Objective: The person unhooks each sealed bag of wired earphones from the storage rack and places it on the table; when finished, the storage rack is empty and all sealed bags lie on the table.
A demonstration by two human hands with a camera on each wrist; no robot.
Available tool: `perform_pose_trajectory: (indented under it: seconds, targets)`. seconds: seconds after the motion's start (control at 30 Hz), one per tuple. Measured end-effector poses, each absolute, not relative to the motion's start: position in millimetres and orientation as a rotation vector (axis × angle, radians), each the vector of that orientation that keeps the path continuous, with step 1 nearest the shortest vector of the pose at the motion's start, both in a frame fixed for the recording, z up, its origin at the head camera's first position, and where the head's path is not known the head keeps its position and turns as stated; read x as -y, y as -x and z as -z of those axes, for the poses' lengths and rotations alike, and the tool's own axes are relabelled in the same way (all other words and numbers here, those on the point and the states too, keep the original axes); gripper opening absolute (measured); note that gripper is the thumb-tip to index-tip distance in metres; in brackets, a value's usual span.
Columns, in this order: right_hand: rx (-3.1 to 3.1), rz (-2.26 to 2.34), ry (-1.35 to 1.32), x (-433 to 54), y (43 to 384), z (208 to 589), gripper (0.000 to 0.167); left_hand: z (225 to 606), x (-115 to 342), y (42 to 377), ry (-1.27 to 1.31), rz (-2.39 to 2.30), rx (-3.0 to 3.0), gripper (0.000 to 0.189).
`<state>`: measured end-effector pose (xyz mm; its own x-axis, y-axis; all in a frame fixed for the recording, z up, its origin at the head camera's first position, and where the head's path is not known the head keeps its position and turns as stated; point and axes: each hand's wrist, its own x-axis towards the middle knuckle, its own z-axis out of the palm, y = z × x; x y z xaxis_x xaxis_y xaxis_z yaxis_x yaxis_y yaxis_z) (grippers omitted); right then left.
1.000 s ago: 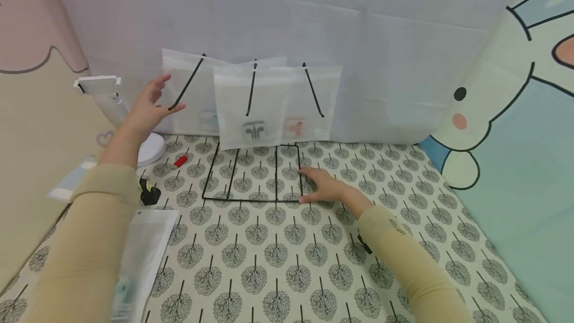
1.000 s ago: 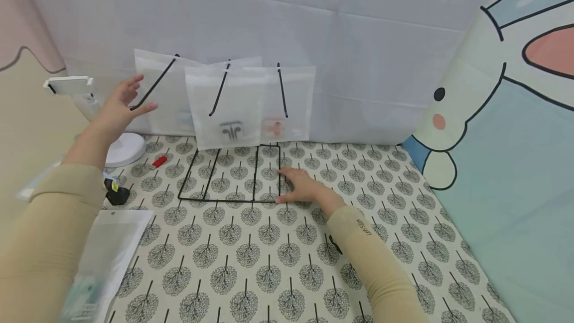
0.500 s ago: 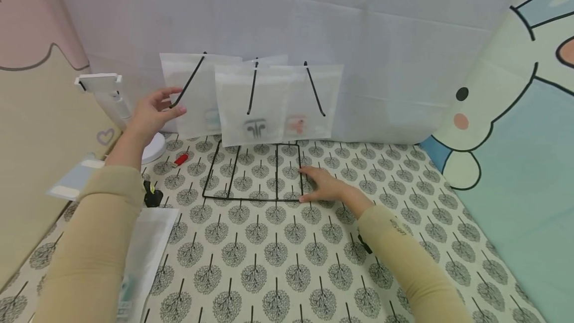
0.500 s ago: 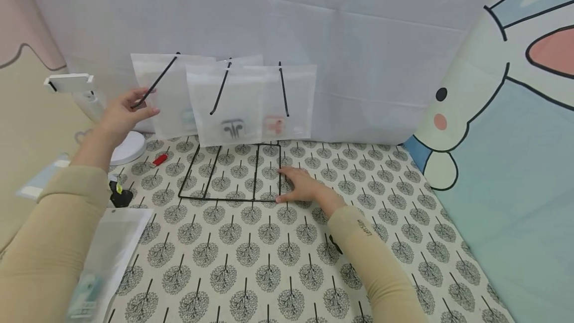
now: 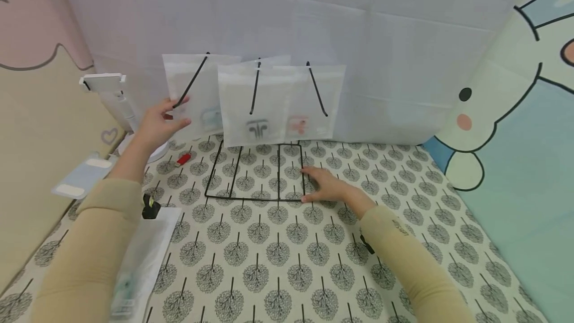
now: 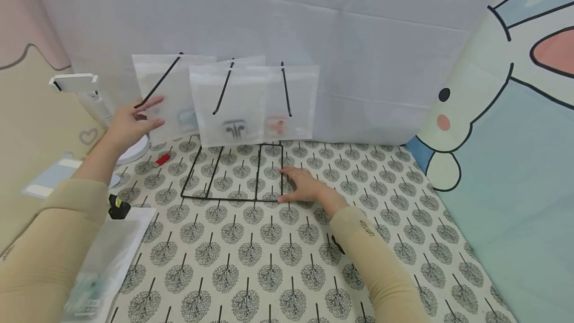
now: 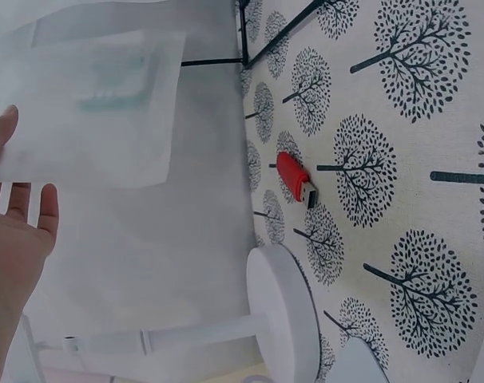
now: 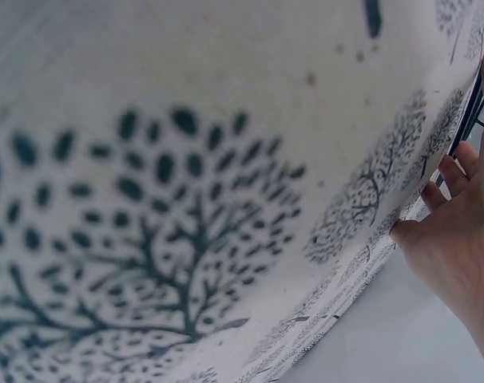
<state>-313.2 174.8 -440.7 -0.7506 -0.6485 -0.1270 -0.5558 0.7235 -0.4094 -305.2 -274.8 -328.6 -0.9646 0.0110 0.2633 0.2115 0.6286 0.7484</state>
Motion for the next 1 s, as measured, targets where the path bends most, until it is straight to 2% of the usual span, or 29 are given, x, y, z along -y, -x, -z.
perform_pose_trajectory:
  seconds: [0.57,1.0]
  targets:
    - [-2.657,0.496,0.983,-172.3,312.5,438.8,0.098,343.2,273.2,285.9,0.416,0.961,2.395,0.061]
    - [-2.649,0.493,0.956,-176.8,317.5,440.9,0.1,341.0,275.1,266.5,0.405,0.852,2.268,0.06]
